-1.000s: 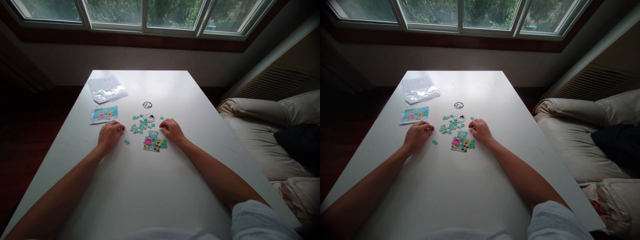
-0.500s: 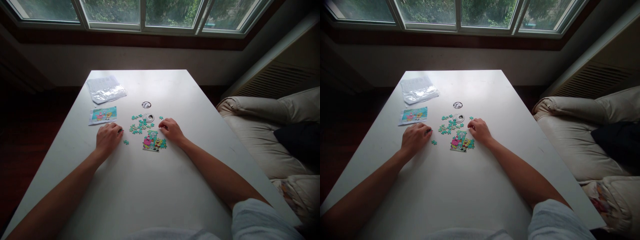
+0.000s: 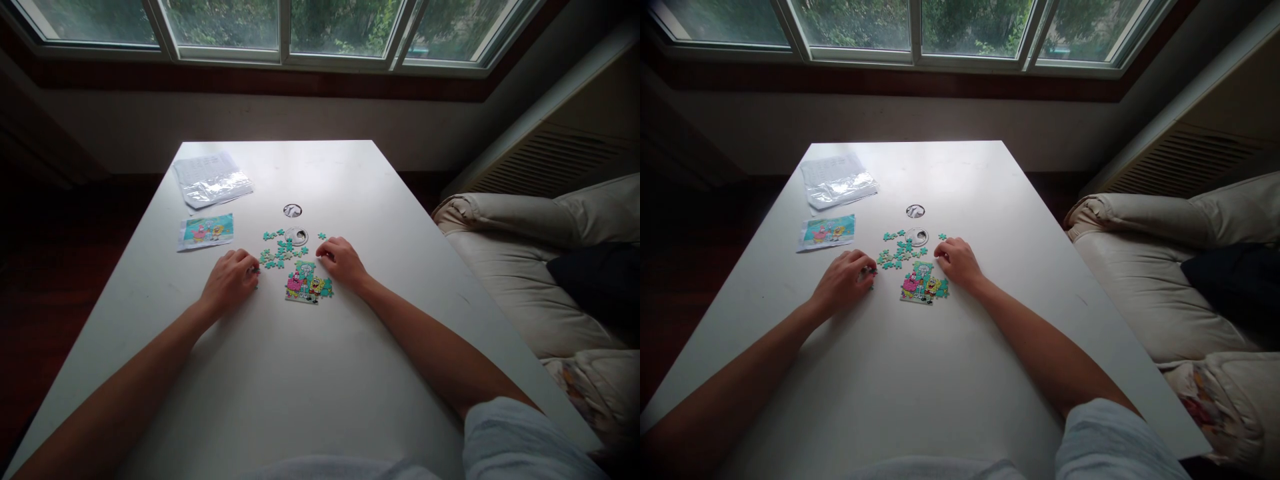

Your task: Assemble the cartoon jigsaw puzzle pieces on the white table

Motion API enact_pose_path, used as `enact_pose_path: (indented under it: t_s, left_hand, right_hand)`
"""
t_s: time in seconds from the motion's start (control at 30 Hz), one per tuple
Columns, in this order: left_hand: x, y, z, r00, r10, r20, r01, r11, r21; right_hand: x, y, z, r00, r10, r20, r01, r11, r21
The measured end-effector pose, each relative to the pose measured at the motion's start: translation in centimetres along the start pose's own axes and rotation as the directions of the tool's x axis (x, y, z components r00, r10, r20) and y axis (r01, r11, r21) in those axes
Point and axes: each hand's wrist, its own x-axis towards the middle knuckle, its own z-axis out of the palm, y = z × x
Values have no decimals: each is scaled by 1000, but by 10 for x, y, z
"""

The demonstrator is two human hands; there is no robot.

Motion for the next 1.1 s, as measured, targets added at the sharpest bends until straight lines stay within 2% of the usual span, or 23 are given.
enact_pose_path:
  t_s: [0.2,0.47,0.87,1.1]
  left_hand:
    - [-4,15,1,997,73,33,-72,997,-27]
    - [-10,27,5,1000,-16,-24,18,994,105]
    - [-8,34,8,996,-82,-35,85,993,77]
    - [-9,40,6,995,-86,-48,94,977,194]
  right_hand:
    - [0,1,0,1000,3,5,-3,1000,-2]
    - [0,3,2,1000,-3,0,3,1000,-11]
    - [0,2,3,1000,-10,3,10,1000,-9]
    - [0,2,3,1000,-6,5,6,1000,-14]
